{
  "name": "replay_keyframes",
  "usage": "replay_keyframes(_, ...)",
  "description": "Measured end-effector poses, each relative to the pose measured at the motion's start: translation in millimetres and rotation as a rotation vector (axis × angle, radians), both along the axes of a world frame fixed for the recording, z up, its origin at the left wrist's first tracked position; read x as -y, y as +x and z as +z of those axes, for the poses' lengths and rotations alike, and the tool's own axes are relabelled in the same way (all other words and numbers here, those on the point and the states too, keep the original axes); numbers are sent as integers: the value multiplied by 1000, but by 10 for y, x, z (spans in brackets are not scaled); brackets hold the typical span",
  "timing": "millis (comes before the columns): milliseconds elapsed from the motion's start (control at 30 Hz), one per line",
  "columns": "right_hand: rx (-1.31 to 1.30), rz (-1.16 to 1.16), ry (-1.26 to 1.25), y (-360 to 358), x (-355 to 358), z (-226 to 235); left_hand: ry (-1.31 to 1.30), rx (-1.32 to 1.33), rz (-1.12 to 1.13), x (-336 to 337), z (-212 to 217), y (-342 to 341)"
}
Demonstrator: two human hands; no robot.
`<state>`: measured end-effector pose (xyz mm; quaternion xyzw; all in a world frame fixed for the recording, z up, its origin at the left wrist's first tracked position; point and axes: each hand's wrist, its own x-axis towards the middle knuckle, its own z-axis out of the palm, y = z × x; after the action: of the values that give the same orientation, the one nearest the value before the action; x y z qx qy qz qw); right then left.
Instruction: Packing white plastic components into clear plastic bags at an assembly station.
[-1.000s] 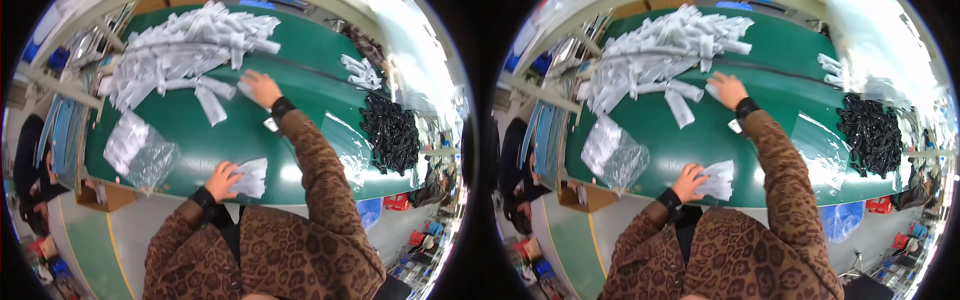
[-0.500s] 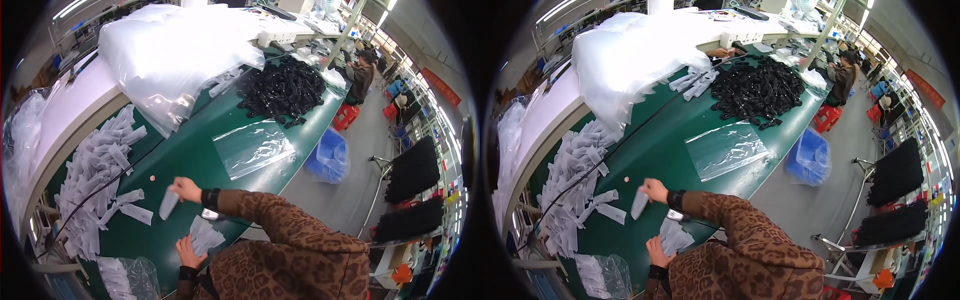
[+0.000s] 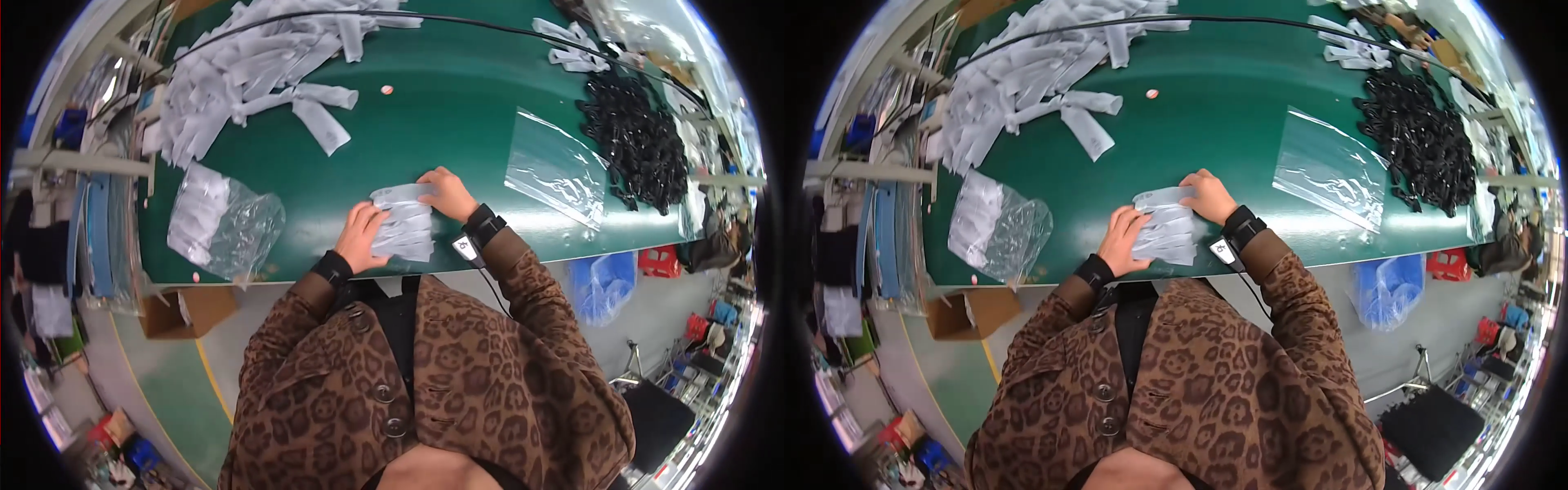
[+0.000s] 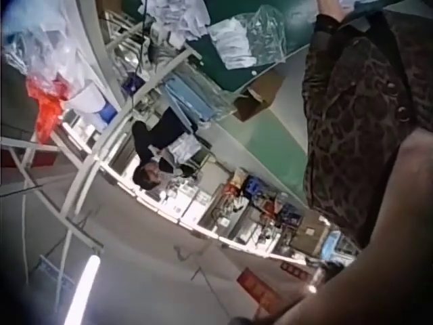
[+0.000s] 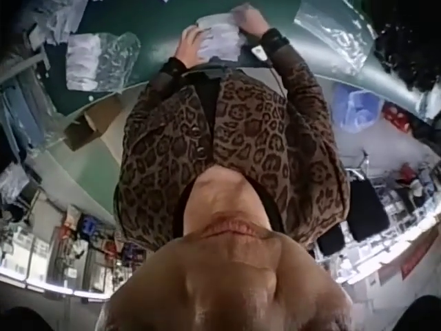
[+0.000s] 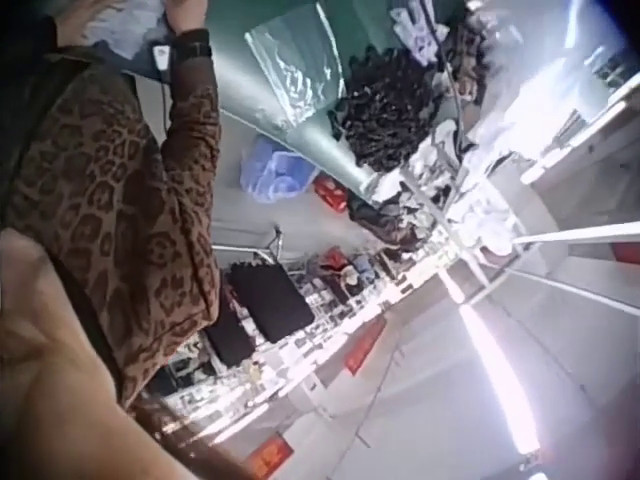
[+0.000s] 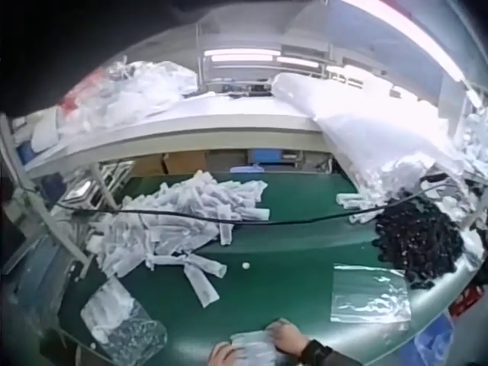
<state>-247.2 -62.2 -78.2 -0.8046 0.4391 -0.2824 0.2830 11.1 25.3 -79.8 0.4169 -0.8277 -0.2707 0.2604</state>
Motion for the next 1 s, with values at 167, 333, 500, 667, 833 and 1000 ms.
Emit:
replay_keyframes(167,67,-57,311,241,-13,166,-72,70,80,-26,290,-5)
replay_keyframes(333,112,85,300,286,-23,142,-91,93,86,36,327,2)
replay_keyframes(500,-177,267,218,124,60,196,61,-7,14,112,115,35)
replay_keyframes(667,-164,374,-183,410,-260,630,44,-6,47,42,26,85)
replay_keyframes(833,-286,352,-124,386,-596,331,-18,-233,214,-69,-195,-199)
replay_keyframes(1000,-255,362,-231,388,-665,114,143,-436,423,-154,-379,-327)
